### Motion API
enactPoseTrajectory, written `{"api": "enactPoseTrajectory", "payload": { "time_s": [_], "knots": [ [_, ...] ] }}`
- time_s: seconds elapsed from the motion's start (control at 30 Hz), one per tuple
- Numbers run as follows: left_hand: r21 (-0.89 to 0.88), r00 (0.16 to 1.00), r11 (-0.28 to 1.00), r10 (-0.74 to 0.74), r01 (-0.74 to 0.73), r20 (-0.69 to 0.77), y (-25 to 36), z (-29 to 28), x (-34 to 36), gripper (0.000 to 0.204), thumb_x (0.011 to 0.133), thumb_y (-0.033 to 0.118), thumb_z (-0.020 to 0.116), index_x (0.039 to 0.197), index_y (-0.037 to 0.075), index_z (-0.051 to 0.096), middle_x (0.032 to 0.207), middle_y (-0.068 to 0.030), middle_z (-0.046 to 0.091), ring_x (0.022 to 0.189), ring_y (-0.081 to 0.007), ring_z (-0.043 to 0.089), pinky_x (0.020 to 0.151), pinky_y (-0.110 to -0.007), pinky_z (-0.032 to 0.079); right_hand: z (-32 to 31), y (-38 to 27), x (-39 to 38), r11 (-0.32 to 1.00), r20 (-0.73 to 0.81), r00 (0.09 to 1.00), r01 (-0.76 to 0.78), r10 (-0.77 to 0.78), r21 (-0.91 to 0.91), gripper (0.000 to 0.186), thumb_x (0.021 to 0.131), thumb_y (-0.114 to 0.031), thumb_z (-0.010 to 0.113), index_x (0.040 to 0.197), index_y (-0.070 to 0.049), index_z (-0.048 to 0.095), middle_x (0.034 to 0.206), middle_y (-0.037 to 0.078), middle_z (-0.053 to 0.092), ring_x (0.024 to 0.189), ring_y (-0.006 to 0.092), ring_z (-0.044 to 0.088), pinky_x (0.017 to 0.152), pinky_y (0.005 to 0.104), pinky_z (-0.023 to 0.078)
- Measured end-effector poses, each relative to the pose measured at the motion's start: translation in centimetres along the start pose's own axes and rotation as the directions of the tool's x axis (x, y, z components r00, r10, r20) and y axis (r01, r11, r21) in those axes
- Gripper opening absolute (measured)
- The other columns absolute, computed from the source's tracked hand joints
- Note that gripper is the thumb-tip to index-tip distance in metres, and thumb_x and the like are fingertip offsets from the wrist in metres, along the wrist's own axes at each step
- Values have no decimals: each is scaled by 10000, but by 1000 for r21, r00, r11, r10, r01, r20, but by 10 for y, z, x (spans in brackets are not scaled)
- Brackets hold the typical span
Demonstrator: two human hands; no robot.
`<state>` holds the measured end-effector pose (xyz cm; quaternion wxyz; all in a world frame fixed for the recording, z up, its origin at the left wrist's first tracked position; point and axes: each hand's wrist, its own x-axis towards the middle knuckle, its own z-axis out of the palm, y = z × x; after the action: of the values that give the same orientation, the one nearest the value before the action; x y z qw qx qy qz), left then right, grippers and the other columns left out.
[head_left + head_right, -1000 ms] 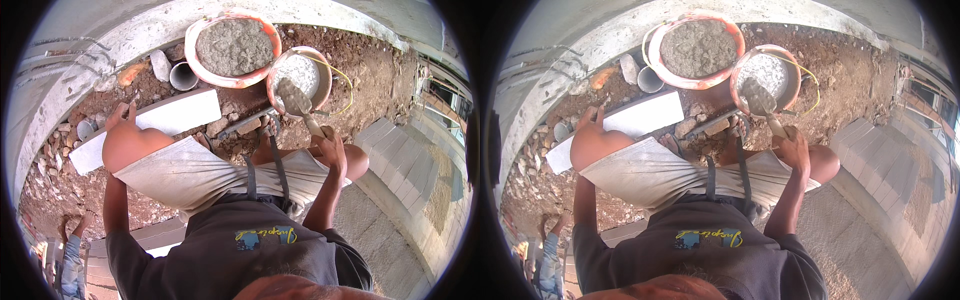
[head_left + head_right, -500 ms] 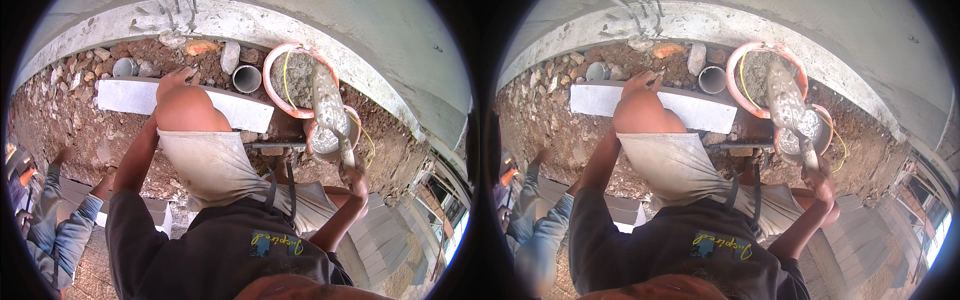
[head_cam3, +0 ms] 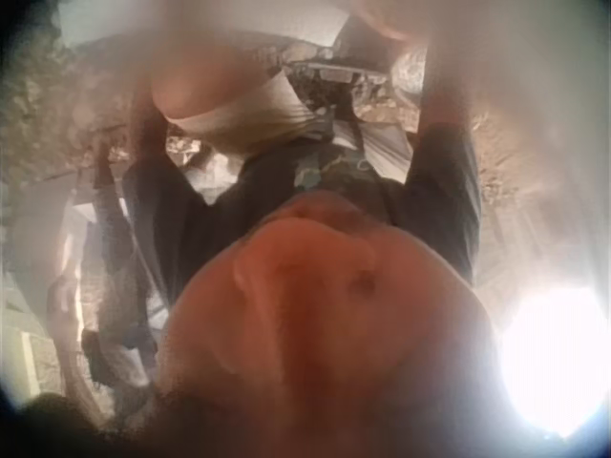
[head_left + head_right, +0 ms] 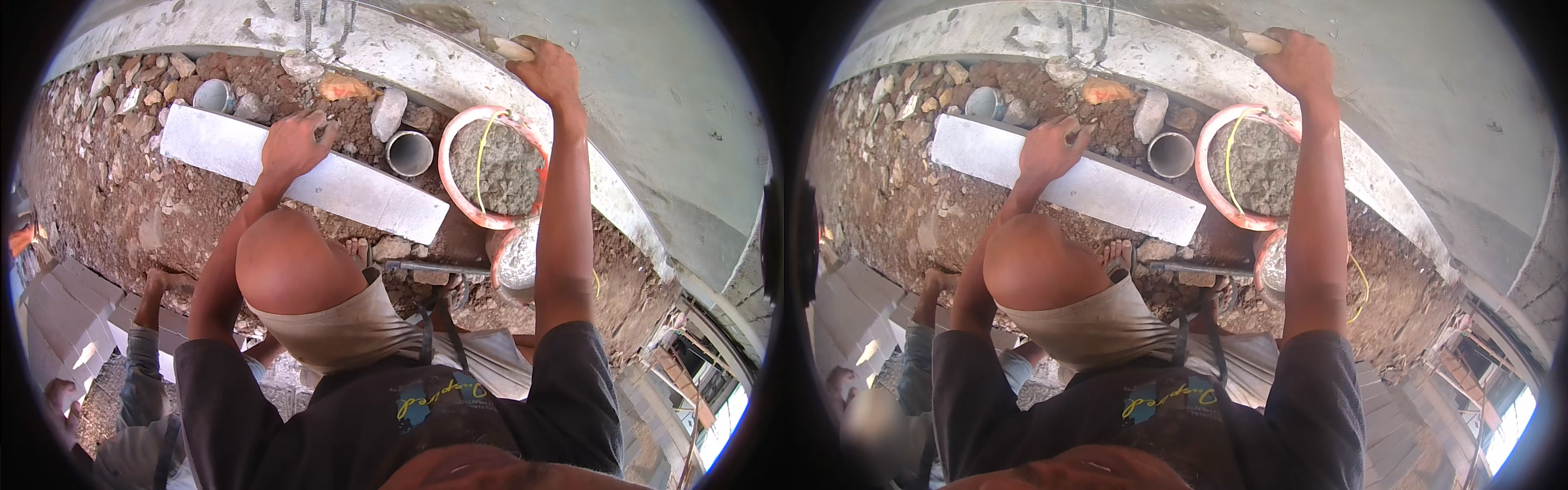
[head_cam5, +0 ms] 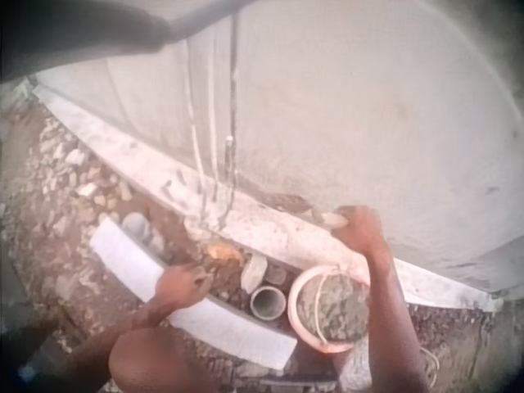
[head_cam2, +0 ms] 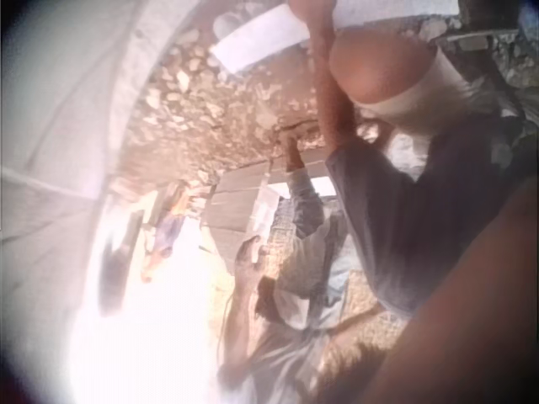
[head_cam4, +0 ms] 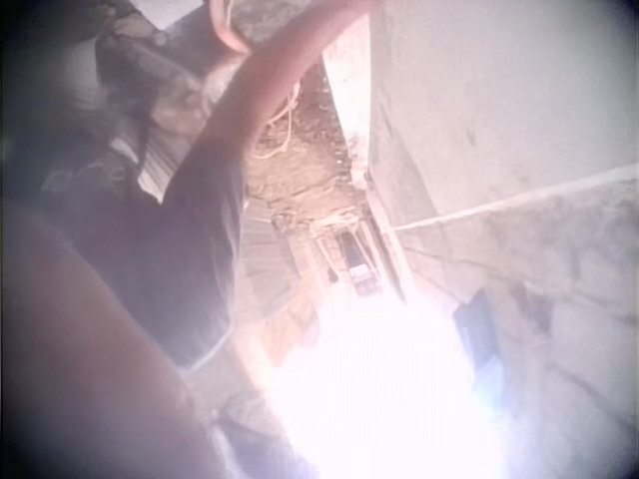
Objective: The person scoops cement from a bucket and applies it to a wall base, then places white rectangular tiles along the wall and taps them with a hammer to secure them.
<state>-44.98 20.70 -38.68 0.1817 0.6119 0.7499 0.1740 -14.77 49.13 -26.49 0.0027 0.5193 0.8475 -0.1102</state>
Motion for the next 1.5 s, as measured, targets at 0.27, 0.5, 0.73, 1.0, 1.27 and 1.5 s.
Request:
{"api": "enactPoseTrajectory", "payload": {
  "time_s": [0.27,0.5,0.73,1.0,1.27,1.5],
  "knots": [
    [42,992,994,-101,98,72,10,-7,4,318,964,353,663,959,43,732,1009,-209,755,898,-431,721,832,-515,563,-25,115,-68,934,20,953,-292,302,-206,524,709,-284,725,1228,-251,786,1043,150,787,1010,347,745,920,438,572],
    [80,994,994,-84,78,69,14,-7,9,321,962,363,673,929,45,712,977,-224,743,899,-455,706,803,-534,549,-46,224,-143,831,-43,876,-469,480,-300,505,730,-267,745,1234,-255,785,1060,163,784,1022,349,749,914,454,575],
    [186,990,977,-120,104,74,16,0,14,348,984,381,628,958,42,702,947,-280,723,887,-489,695,802,-563,540,-37,291,-180,687,-92,767,-616,635,-385,458,751,-250,753,1203,-310,796,1111,131,783,1081,330,736,943,447,563],
    [210,993,972,-111,102,30,15,4,15,324,986,346,630,899,38,676,933,-257,722,867,-485,686,773,-566,531,-20,297,-167,868,1,877,-475,480,-146,477,751,-266,738,1225,-256,791,1005,132,788,962,313,753,877,415,573],
    [215,993,970,-116,113,4,13,5,14,330,984,352,631,886,40,673,899,-254,716,852,-487,681,762,-564,528,27,276,-111,927,101,922,-366,373,-76,502,727,-257,762,1227,-264,792,982,138,786,915,288,754,841,407,577],
    [199,995,975,-100,98,1,15,5,19,340,981,356,630,881,34,670,905,-260,717,847,-485,682,767,-560,528,29,295,-121,880,111,873,-473,476,-52,483,728,-206,730,1191,-325,802,1049,130,787,1023,310,749,915,416,581]
  ]
}}
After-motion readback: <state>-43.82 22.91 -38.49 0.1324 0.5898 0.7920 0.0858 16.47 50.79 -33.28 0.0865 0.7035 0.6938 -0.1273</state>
